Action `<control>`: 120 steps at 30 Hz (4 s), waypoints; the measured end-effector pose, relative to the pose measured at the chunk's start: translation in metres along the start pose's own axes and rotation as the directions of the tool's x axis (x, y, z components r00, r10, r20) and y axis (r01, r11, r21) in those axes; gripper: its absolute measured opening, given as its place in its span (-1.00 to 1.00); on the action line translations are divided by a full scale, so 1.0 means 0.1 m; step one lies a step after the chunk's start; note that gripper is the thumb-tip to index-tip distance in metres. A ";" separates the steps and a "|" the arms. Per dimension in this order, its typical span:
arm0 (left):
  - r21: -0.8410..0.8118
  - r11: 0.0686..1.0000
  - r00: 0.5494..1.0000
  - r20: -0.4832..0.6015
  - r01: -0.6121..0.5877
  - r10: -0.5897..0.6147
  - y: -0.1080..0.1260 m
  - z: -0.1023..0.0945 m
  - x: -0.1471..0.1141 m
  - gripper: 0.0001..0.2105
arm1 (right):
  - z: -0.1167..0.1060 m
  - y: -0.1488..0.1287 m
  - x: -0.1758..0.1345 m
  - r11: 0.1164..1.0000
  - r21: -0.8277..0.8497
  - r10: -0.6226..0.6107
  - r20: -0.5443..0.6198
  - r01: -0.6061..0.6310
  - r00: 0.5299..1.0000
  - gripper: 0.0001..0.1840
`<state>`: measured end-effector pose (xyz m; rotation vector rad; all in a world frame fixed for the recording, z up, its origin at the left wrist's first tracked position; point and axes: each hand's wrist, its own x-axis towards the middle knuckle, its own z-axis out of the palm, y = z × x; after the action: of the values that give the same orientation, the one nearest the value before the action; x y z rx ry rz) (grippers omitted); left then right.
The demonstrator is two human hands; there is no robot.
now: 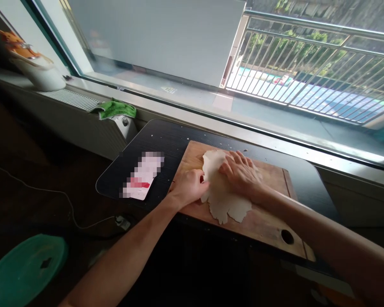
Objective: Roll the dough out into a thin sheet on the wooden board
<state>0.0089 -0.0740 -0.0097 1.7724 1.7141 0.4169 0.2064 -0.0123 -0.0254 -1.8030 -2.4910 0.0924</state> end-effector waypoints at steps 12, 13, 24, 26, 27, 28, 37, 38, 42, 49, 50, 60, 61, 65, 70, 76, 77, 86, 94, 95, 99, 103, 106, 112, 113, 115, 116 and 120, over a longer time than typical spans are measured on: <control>-0.190 0.981 0.999 -0.018 0.046 -0.050 -0.12 0.01 0.16 -0.83 | 0.01 -0.22 -0.33 0.990 0.014 -0.140 0.045 0.139 0.989 -0.36; -0.195 0.980 0.999 -0.002 0.045 -0.047 -0.12 0.01 0.16 -0.82 | 0.02 -0.21 -0.35 0.987 0.018 -0.157 0.038 0.157 0.987 -0.36; -0.240 0.970 0.999 0.004 0.037 -0.037 -0.17 0.04 0.16 -0.85 | -0.07 -0.17 -0.06 0.998 -0.005 -0.068 0.140 0.069 0.988 -0.43; -0.228 0.973 1.000 0.016 0.024 -0.021 -0.17 0.04 0.16 -0.83 | -0.04 -0.18 -0.08 0.998 -0.004 -0.067 0.072 0.067 0.995 -0.39; -0.220 0.975 1.000 0.021 0.015 -0.010 -0.17 0.04 0.17 -0.82 | -0.04 -0.15 -0.01 0.999 -0.015 -0.050 0.033 0.051 0.998 -0.37; -0.215 0.977 1.000 0.025 0.010 -0.004 -0.17 0.04 0.17 -0.82 | -0.05 -0.12 0.09 0.999 -0.029 -0.014 -0.009 0.014 1.000 -0.36; -0.180 0.984 0.999 -0.032 -0.001 -0.005 -0.12 0.04 0.09 -0.82 | 0.11 -0.27 0.02 0.997 -0.066 -0.056 -0.080 0.050 0.995 -0.38; -0.159 0.987 1.000 -0.028 -0.002 -0.003 -0.10 0.03 0.07 -0.82 | 0.12 -0.27 0.04 0.997 -0.070 -0.023 -0.104 0.015 0.994 -0.38; -0.018 0.997 0.997 -0.018 0.079 -0.079 -0.06 -0.08 -0.07 -0.81 | -0.03 -0.10 0.31 0.981 -0.018 0.186 -0.144 -0.191 0.972 -0.42; 0.176 0.974 0.962 -0.257 0.144 -0.096 -0.05 -0.25 -0.17 -0.80 | -0.20 0.55 -0.48 0.969 -0.126 0.169 -0.280 -0.211 0.945 -0.46; 0.185 0.978 0.960 -0.276 0.098 -0.044 0.03 -0.21 -0.12 -0.80 | -0.17 0.62 -0.62 0.959 -0.149 0.195 -0.276 -0.243 0.941 -0.47; 0.433 0.855 0.893 -0.203 -0.286 0.402 0.62 0.27 0.58 -0.77 | -0.09 0.41 -0.56 0.987 -0.153 -0.001 -0.246 -0.038 0.969 -0.51; 0.453 0.849 0.898 -0.200 -0.270 0.392 0.54 0.30 0.58 -0.74 | -0.08 0.37 -0.50 0.993 -0.120 -0.012 -0.240 -0.017 0.971 -0.52; 0.524 0.795 0.880 -0.163 -0.306 0.446 0.27 0.37 0.59 -0.52 | -0.03 0.30 -0.21 0.988 0.057 0.153 -0.243 -0.143 0.958 -0.59; 0.467 0.861 0.963 -0.065 -0.201 0.260 0.39 0.26 0.90 -0.37 | -0.04 0.36 0.15 0.942 0.103 0.333 -0.208 -0.318 0.919 -0.47; 0.455 0.813 0.924 0.069 -0.364 0.375 0.31 0.25 0.62 -0.42 | 0.17 0.39 -0.19 0.997 -0.017 0.069 -0.136 -0.072 0.988 -0.47; 0.456 0.794 0.906 0.078 -0.403 0.415 0.29 0.25 0.58 -0.43 | 0.20 0.40 -0.23 0.999 -0.044 0.021 -0.176 -0.030 0.984 -0.48; 0.449 0.836 0.946 0.079 -0.316 0.315 0.38 0.14 0.80 -0.41 | 0.11 0.45 -0.03 0.998 -0.028 0.053 -0.229 -0.061 0.972 -0.40; 0.449 0.839 0.937 -0.012 -0.307 0.349 0.40 0.12 0.91 -0.40 | 0.14 0.57 0.07 0.993 -0.105 -0.091 -0.352 0.058 0.931 -0.48; 0.440 0.857 0.951 -0.022 -0.268 0.309 0.42 0.11 0.97 -0.40 | 0.13 0.58 0.11 0.995 -0.092 -0.063 -0.371 0.031 0.927 -0.48; 0.438 0.821 0.926 0.081 -0.366 0.369 0.33 0.14 0.81 -0.39 | 0.18 0.57 -0.07 0.981 -0.106 -0.189 -0.294 0.164 0.937 -0.47; 0.442 0.777 0.885 0.098 -0.449 0.455 0.28 0.16 0.71 -0.41 | 0.19 0.54 -0.20 0.957 -0.153 -0.283 -0.295 0.247 0.913 -0.47; 0.445 0.828 0.934 0.062 -0.340 0.351 0.36 0.11 0.98 -0.38 | 0.12 0.58 0.05 0.988 -0.119 -0.140 -0.353 0.104 0.925 -0.47; 0.436 0.777 0.890 0.180 -0.455 0.420 0.31 0.11 0.87 -0.39 | 0.21 0.63 -0.05 0.991 -0.100 -0.108 -0.219 0.088 0.970 -0.46; 0.440 0.752 0.868 0.182 -0.491 0.461 0.29 0.12 0.80 -0.40 | 0.23 0.63 -0.11 0.987 -0.107 -0.143 -0.218 0.122 0.965 -0.47; 0.459 0.728 0.852 0.146 -0.509 0.503 0.28 0.12 0.77 -0.41 | 0.23 0.63 -0.13 0.982 -0.117 -0.176 -0.255 0.150 0.951 -0.46; 0.471 0.733 0.858 0.118 -0.491 0.500 0.29 0.11 0.82 -0.41 | 0.21 0.63 -0.09 0.984 -0.117 -0.164 -0.282 0.135 0.945 -0.45; 0.479 0.803 0.926 0.059 -0.355 0.374 0.36 0.05 1.06 -0.39 | 0.15 0.65 0.17 0.998 -0.065 -0.028 -0.332 0.007 0.943 -0.41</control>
<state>0.0514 0.0299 -0.0116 2.4947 1.5874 0.1842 0.2616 0.0242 -0.0453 -1.6539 -2.2911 -0.2730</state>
